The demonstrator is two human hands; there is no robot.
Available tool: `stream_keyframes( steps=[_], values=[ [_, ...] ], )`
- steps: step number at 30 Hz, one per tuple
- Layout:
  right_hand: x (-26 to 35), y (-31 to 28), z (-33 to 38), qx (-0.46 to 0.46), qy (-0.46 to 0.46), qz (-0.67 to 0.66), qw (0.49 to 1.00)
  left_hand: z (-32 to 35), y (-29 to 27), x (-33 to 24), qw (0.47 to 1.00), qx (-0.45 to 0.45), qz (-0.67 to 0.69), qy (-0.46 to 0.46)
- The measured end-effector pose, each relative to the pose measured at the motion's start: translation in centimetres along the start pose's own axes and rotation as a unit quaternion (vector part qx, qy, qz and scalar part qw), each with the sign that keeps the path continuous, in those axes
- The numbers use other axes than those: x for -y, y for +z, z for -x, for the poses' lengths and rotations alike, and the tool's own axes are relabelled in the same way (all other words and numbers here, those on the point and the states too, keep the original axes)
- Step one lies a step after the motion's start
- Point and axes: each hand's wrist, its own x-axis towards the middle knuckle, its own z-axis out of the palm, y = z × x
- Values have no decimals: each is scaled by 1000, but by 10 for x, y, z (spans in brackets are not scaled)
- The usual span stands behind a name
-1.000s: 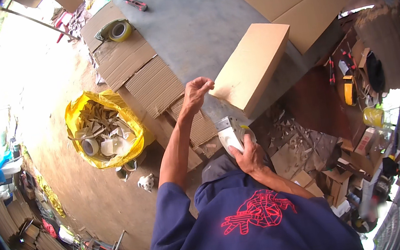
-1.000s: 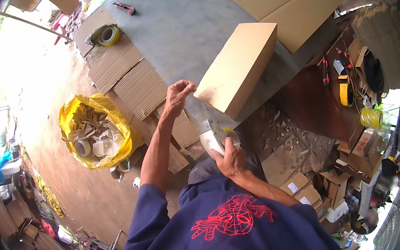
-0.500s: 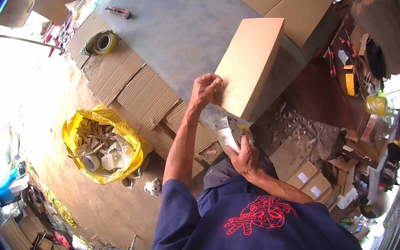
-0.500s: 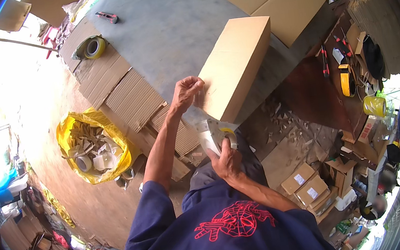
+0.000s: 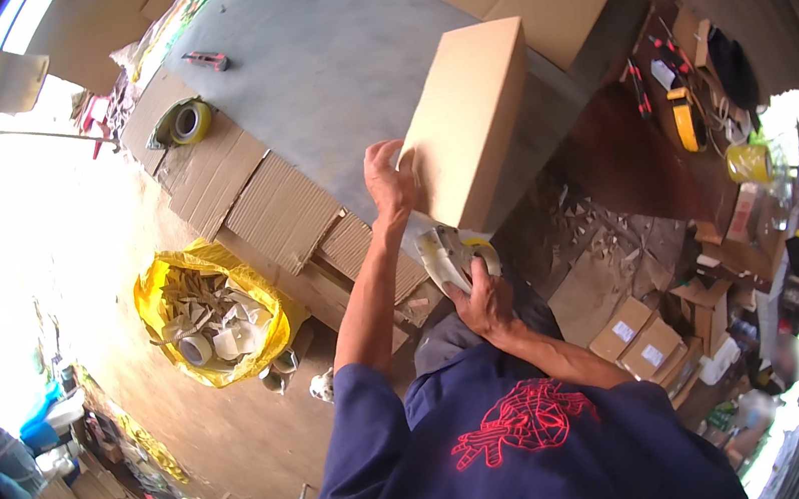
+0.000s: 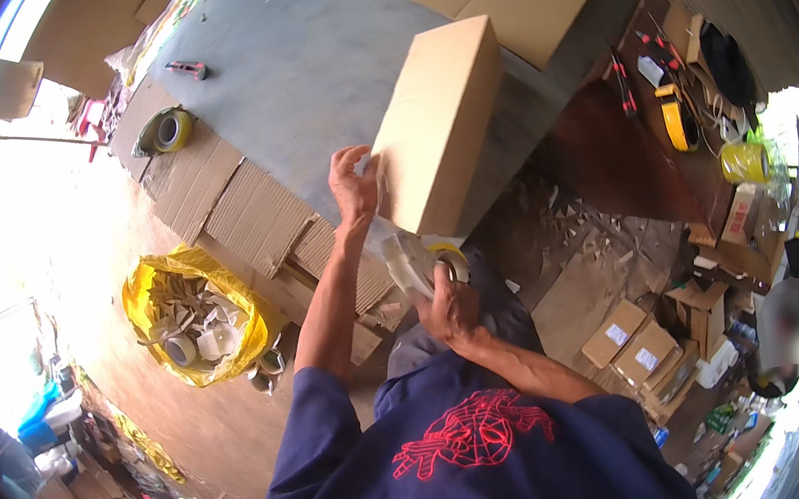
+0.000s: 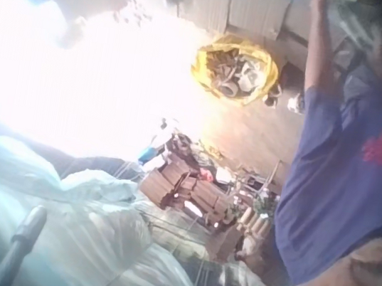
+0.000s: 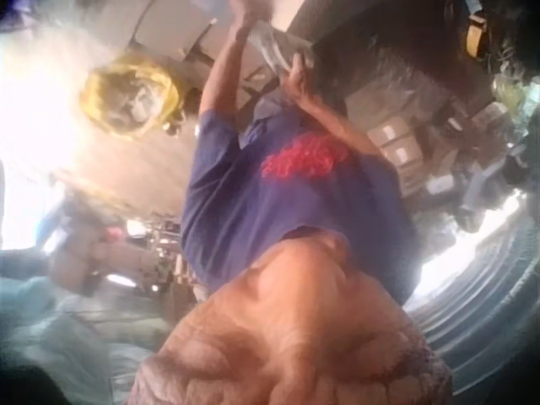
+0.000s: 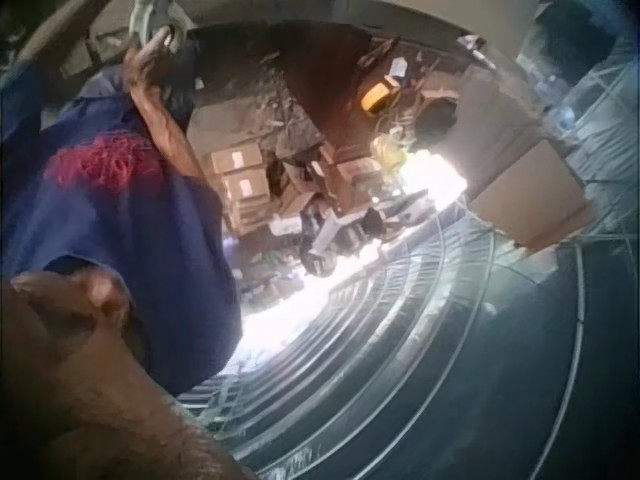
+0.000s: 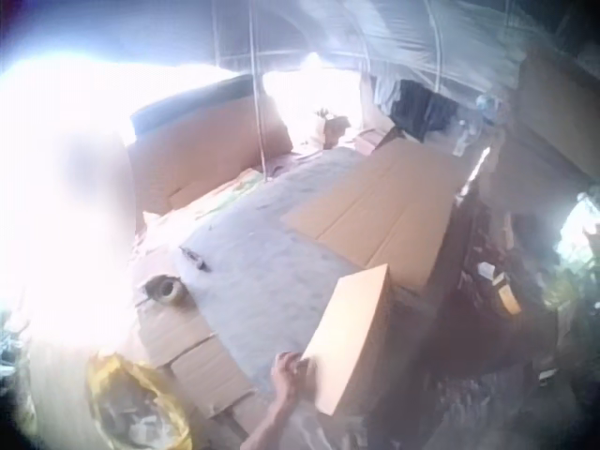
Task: The person folds a flat cardboard sheet into a box shape on a workbench, then secures the seams using a handheld tape dispenser. They rotate the box to apply tape to multiple edges and use a utility knife to trim excess tape. The person then folds the top flaps to close the box and applies additional tape to seal it.
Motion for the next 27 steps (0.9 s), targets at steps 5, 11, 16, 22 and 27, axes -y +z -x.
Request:
stream_keyframes(
  steps=[5, 11, 16, 22, 27],
  values=[
    [4, -5, -1, -65, -45, 43, 996, 54, -10, -84, 954, 252, -141, 83],
    [0, -27, 7, -5, -27, 61, 998, 60, -4, -84, 931, 287, -195, 114],
    [-40, -69, 16, -63, -144, 21, 987, 57, -2, -75, 925, 303, -188, 128],
    [-101, -99, 6, -49, -195, 70, 977, 59, -5, -81, 926, 314, -169, 126],
    [-120, -130, -18, -1, -198, 96, 976, 61, -6, -79, 923, 312, -183, 130]
  ],
)
